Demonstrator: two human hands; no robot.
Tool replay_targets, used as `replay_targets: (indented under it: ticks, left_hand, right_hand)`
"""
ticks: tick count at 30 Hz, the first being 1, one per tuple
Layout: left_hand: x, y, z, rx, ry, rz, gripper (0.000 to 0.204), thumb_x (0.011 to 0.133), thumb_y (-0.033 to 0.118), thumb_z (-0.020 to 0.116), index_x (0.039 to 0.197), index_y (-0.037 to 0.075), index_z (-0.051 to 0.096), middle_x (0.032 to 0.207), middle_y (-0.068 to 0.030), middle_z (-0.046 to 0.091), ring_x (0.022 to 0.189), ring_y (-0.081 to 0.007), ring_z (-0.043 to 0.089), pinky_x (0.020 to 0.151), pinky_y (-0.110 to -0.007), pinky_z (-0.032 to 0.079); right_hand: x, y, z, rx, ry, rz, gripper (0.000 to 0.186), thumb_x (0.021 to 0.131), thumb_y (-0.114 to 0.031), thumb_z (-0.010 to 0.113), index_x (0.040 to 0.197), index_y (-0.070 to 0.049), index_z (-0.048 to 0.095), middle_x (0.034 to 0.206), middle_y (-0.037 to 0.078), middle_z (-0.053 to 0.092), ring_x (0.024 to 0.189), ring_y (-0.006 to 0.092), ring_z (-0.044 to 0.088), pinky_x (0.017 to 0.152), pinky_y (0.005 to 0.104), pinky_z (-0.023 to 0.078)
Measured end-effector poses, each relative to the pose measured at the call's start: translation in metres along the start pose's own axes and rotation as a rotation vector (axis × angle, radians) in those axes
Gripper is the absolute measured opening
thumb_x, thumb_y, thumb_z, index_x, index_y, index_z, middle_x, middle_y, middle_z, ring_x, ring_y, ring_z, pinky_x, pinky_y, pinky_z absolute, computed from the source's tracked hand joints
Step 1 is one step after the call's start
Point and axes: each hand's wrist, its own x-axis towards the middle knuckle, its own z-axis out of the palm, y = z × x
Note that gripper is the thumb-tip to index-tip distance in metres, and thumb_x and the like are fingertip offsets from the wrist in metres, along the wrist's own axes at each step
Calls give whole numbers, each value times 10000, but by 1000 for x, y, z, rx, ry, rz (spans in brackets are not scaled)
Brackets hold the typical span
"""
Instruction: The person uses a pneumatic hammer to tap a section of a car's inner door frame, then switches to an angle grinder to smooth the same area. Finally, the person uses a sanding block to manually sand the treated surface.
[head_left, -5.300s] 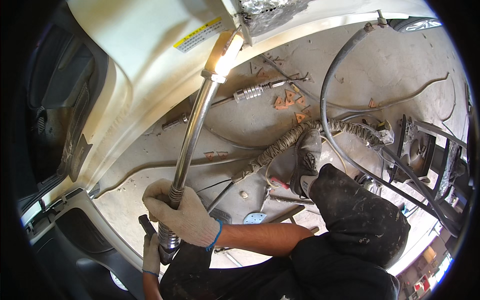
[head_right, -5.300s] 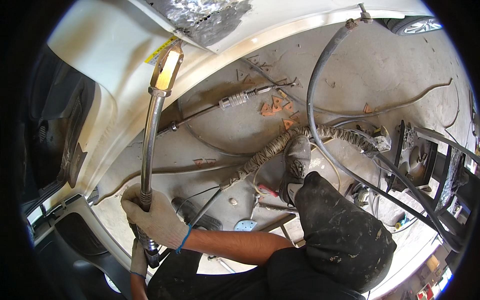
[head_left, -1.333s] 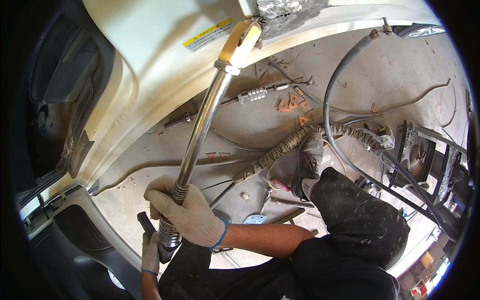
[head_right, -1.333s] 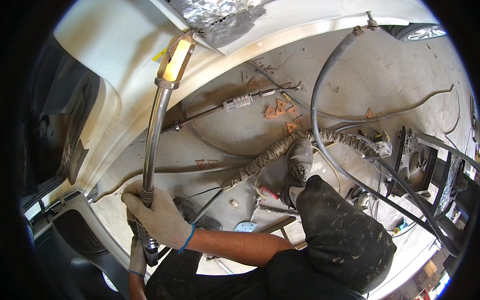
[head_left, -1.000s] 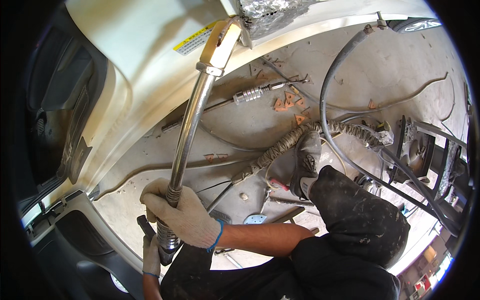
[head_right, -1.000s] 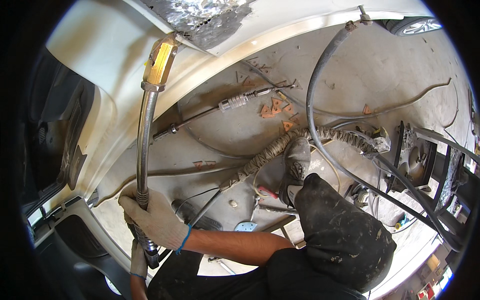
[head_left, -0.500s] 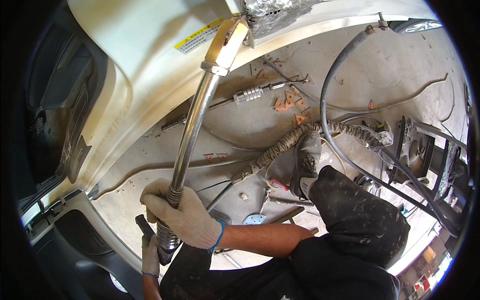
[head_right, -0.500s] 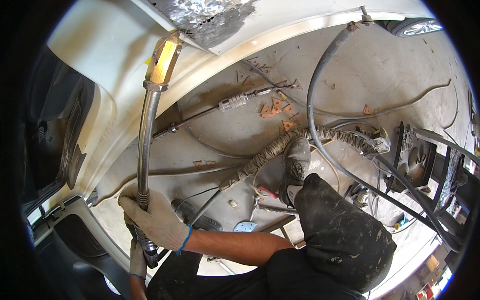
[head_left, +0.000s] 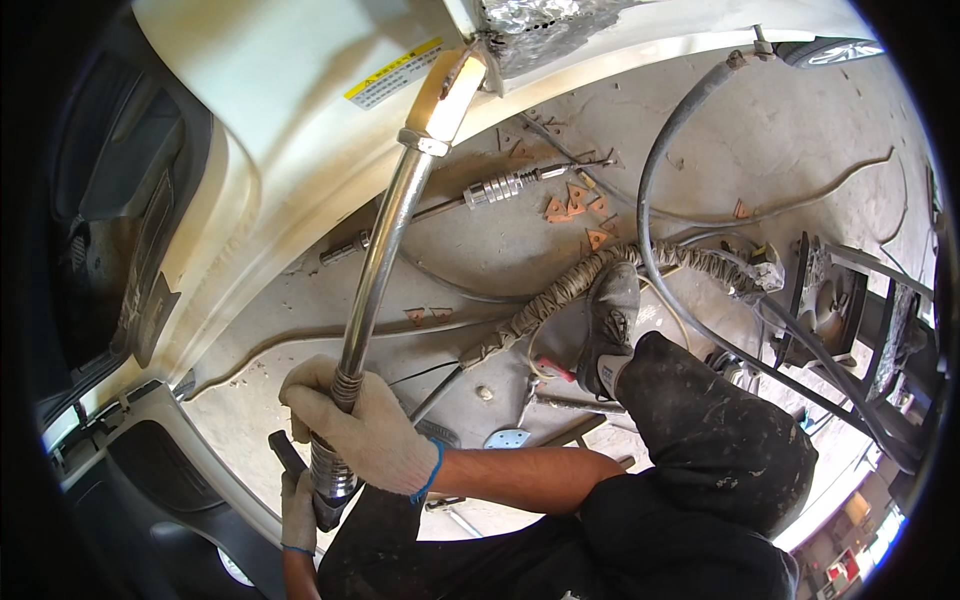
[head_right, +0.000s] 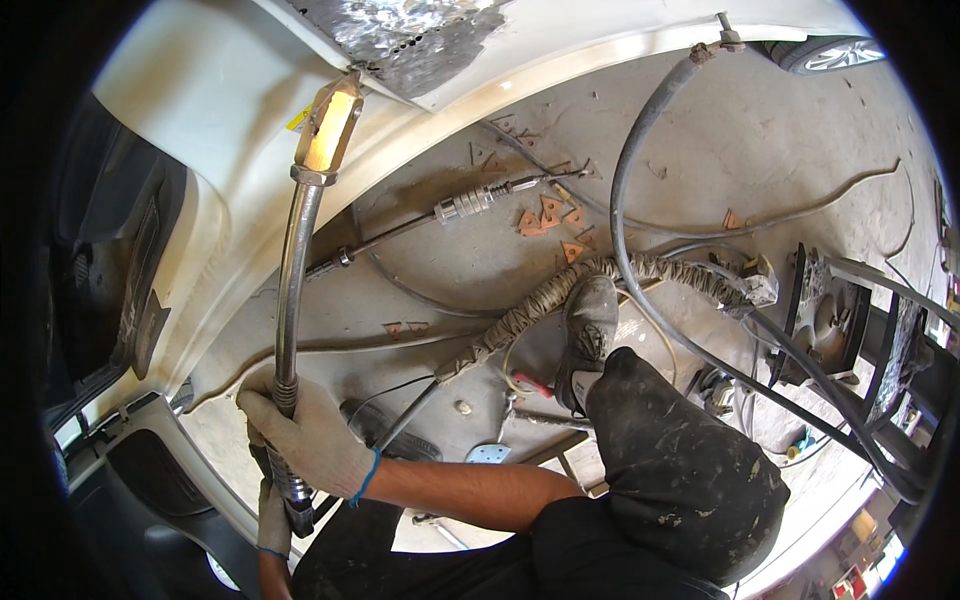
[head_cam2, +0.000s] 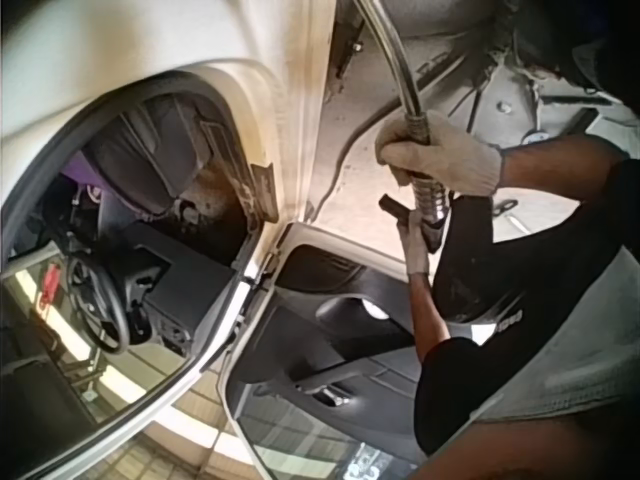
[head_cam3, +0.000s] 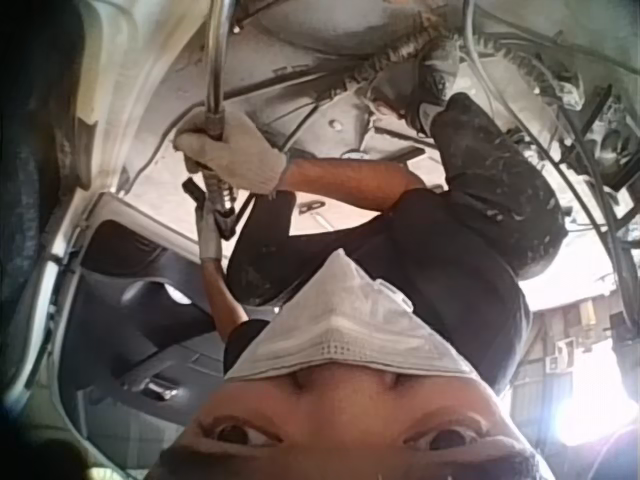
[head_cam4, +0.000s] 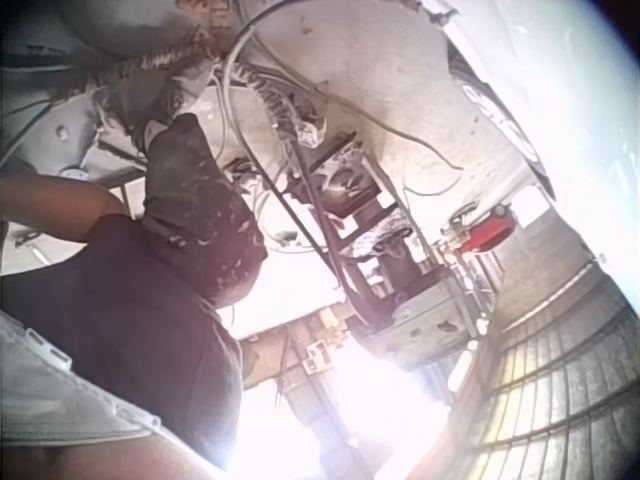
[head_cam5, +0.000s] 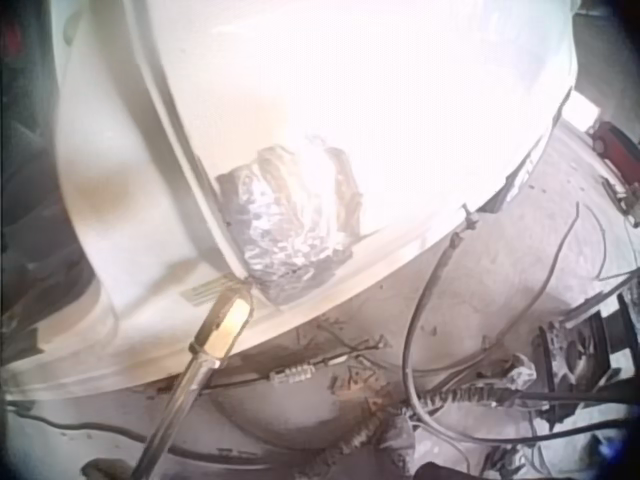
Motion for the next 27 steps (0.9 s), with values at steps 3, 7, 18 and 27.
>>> replay_targets:
  ticks: [3,7,18,27]
  left_hand:
    - [3,-4,0,-29,-30,-9,420,975,336,562,1230,12,488,1032,-64,585,911,-144,572,801,-307,491]
    - [39,-37,-11,34,3,-30,461,906,371,664,1135,5,500,910,-43,545,805,-131,530,699,-303,481]
    - [113,-42,42,234,65,64,538,867,388,707,1111,-48,510,986,-205,657,900,-290,653,790,-400,511]
    - [148,13,66,652,52,92,611,867,500,641,1079,-59,513,988,-298,666,939,-439,663,831,-475,505]
  right_hand:
    - [-1,7,-5,-14,4,-12,170,972,-159,554,977,6,592,760,32,581,709,94,547,648,255,457]
    - [-9,47,-17,-1,141,-43,187,985,-176,545,993,1,602,787,35,584,732,104,550,676,259,454]
    - [46,99,-146,-78,660,114,171,952,-149,557,965,-10,655,784,67,648,674,145,608,618,295,497]
    - [61,132,-224,-162,979,348,219,915,-251,603,863,-44,655,745,65,650,599,168,602,536,298,490]
